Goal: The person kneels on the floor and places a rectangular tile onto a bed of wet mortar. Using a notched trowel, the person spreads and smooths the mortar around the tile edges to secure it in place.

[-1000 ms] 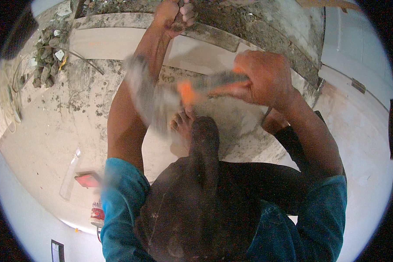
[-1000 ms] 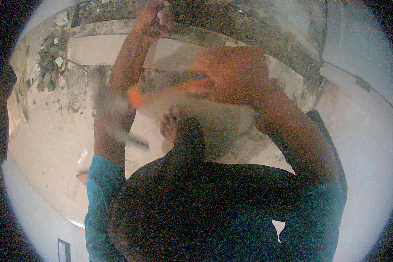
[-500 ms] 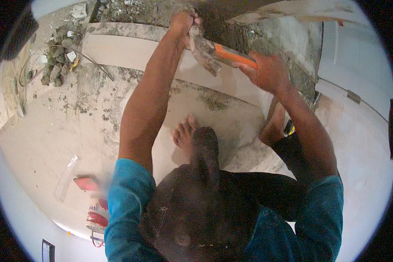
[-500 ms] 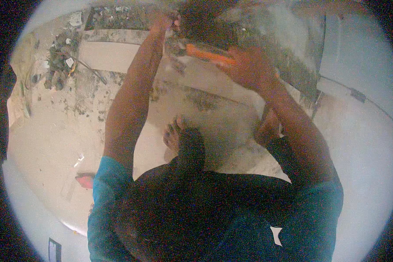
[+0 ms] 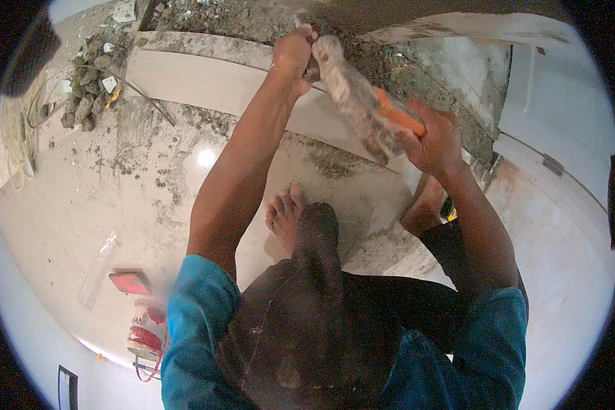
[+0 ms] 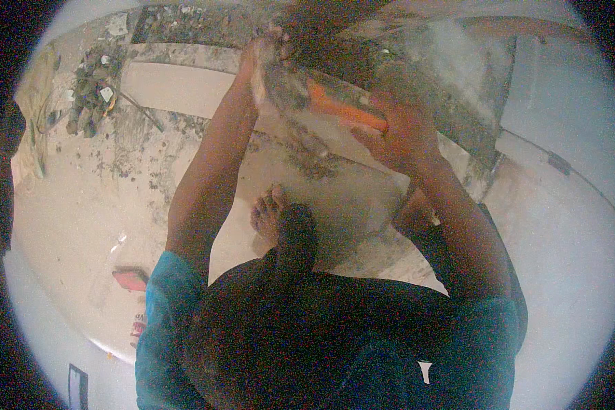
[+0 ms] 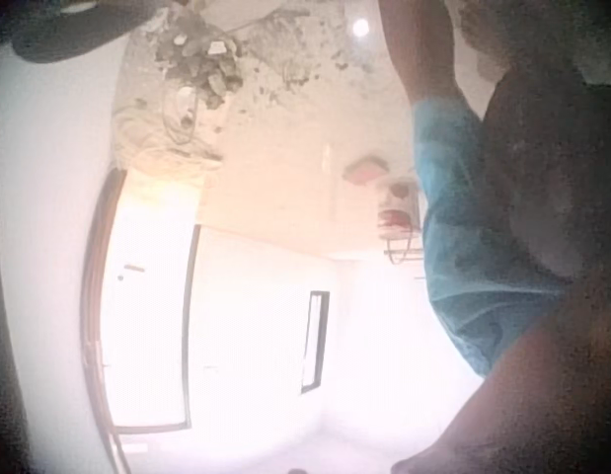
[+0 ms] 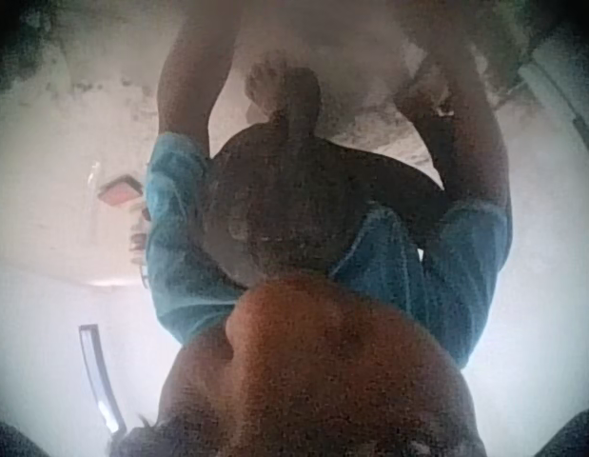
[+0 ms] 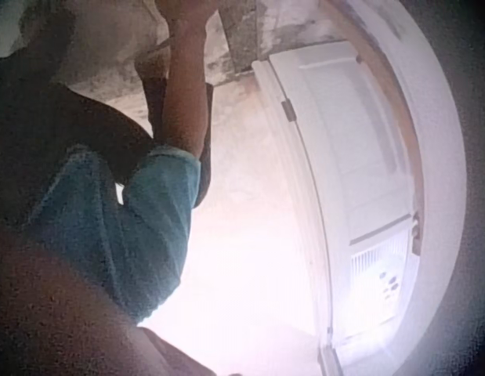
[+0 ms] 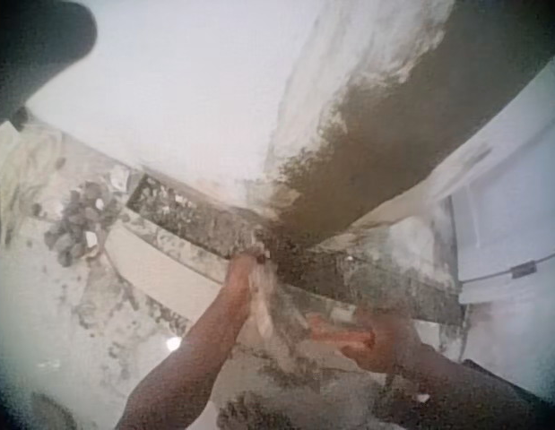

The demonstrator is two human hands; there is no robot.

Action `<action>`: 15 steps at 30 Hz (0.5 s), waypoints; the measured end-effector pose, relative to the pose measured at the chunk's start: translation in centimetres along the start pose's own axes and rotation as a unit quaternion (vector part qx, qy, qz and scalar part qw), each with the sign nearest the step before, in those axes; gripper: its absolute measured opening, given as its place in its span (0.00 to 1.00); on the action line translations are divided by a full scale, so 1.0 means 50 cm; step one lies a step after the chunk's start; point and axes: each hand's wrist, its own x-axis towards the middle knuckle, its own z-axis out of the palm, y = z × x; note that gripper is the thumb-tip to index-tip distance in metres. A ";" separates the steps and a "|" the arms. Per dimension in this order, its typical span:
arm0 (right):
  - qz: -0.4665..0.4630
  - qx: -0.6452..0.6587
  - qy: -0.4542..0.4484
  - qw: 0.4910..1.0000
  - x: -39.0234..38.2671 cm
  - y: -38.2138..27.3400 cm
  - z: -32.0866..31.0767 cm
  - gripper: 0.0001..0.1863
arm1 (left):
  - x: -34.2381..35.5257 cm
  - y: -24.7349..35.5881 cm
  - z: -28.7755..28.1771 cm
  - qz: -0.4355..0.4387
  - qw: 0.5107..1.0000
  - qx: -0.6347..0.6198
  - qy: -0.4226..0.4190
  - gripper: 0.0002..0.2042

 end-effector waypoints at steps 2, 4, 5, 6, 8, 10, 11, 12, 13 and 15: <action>0.036 0.029 -0.052 0.998 -0.009 -0.003 -0.003 0.26 | 0.012 0.018 -0.009 -0.029 0.993 -0.063 -0.091 0.10; 0.008 0.047 -0.059 0.997 -0.009 -0.006 -0.005 0.26 | 0.029 0.026 -0.023 -0.023 0.994 0.040 -0.100 0.11; -0.016 0.064 -0.054 0.996 -0.007 -0.006 -0.006 0.26 | 0.036 0.026 -0.029 -0.017 0.989 0.102 -0.103 0.11; -0.030 0.055 -0.068 0.996 -0.002 -0.006 -0.009 0.25 | 0.041 0.026 -0.035 -0.004 0.987 0.077 -0.140 0.11; -0.097 0.075 -0.111 0.986 0.011 -0.004 -0.015 0.24 | 0.047 0.021 -0.044 -0.011 0.986 0.053 -0.159 0.11; -0.229 0.007 -0.097 0.969 0.028 0.000 -0.017 0.22 | 0.052 0.015 -0.046 -0.011 0.981 0.017 -0.191 0.11; -0.211 -0.018 -0.116 0.970 0.036 0.002 -0.014 0.21 | 0.054 0.014 -0.046 -0.019 0.982 0.005 -0.189 0.10; -0.194 -0.044 -0.135 0.971 0.043 0.002 -0.010 0.21 | 0.056 0.011 -0.047 0.007 0.986 0.080 -0.146 0.11; -0.081 -0.070 -0.168 0.980 0.048 0.003 -0.005 0.20 | 0.059 0.011 -0.048 0.037 0.981 0.156 -0.106 0.12; -0.013 -0.068 -0.176 0.982 0.049 -0.001 0.002 0.19 | 0.062 0.015 -0.053 0.053 0.977 0.182 -0.098 0.13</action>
